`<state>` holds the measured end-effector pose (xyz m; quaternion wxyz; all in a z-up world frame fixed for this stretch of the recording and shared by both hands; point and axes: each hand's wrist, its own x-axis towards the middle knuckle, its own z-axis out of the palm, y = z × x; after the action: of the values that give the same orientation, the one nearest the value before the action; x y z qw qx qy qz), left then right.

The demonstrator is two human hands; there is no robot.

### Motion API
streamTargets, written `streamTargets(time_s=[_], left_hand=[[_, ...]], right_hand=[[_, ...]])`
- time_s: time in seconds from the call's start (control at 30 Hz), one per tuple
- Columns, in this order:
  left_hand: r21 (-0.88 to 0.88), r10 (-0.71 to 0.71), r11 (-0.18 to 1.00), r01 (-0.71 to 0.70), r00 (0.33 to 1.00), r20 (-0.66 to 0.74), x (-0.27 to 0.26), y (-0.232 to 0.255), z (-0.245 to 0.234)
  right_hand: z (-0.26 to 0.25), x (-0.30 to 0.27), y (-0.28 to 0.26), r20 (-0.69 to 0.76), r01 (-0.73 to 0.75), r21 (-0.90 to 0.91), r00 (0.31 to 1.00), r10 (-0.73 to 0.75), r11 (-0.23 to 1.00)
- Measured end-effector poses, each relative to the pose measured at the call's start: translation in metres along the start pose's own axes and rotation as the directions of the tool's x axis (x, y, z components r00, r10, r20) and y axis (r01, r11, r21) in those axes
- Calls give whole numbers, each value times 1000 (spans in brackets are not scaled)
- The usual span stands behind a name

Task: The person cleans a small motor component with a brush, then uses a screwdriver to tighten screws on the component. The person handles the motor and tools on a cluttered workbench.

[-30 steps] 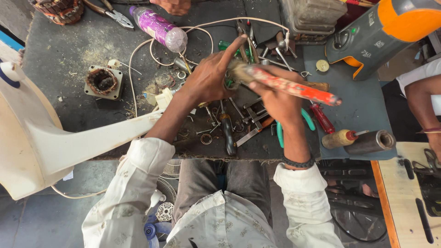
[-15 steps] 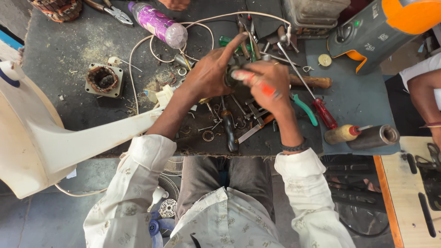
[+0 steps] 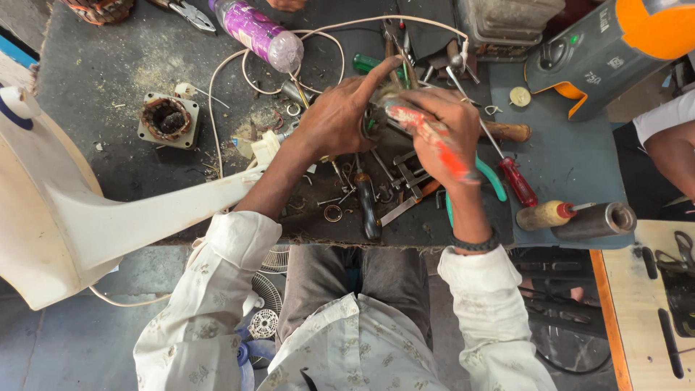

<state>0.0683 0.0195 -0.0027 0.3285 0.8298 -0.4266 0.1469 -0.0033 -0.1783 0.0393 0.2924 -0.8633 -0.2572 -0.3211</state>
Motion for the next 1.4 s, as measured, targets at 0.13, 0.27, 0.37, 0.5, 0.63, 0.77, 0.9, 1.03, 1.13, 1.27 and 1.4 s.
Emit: streamTargets(time_s=[0.13, 0.27, 0.37, 0.5, 0.63, 0.77, 0.9, 1.03, 1.13, 1.27, 1.4], left_hand=[[-34, -71, 997, 73, 997, 44, 5, -4, 4], [-51, -21, 998, 21, 1000, 7, -2, -2, -1], [-45, -5, 999, 5, 1000, -14, -1, -1, 0], [-49, -100, 994, 101, 995, 30, -3, -1, 2], [-37, -61, 998, 60, 998, -11, -4, -1, 0], [-100, -78, 992, 72, 995, -61, -4, 1, 1], [-265, -166, 956, 126, 977, -133, -5, 2, -8], [-278, -346, 921, 271, 898, -271, -18, 3, -20], [-95, -192, 981, 167, 860, -473, -37, 5, -23], [-162, -268, 963, 216, 834, -482, -52, 5, -19], [-240, -361, 932, 273, 768, -530, -57, 7, -11]], right_hand=[[4, -9, -1, 91, -231, 143, 971, 219, 962], [-1, -7, 10, 85, -290, 114, 956, 281, 950], [2, -7, 16, 22, -288, 257, 956, 292, 922], [15, -18, 14, 96, -377, 258, 926, 365, 889], [13, -15, 17, 94, -524, -59, 845, 527, 850], [3, -15, 19, 51, -493, 281, 865, 500, 823], [3, -14, 11, 75, -497, 545, 831, 552, 675], [-3, -5, 3, -25, -315, 749, 866, 500, 583], [-9, 7, -5, -14, -268, 715, 918, 396, 646], [-9, 26, -20, 22, -131, 517, 990, 140, 846], [9, 42, -32, 76, -164, 558, 986, 147, 813]])
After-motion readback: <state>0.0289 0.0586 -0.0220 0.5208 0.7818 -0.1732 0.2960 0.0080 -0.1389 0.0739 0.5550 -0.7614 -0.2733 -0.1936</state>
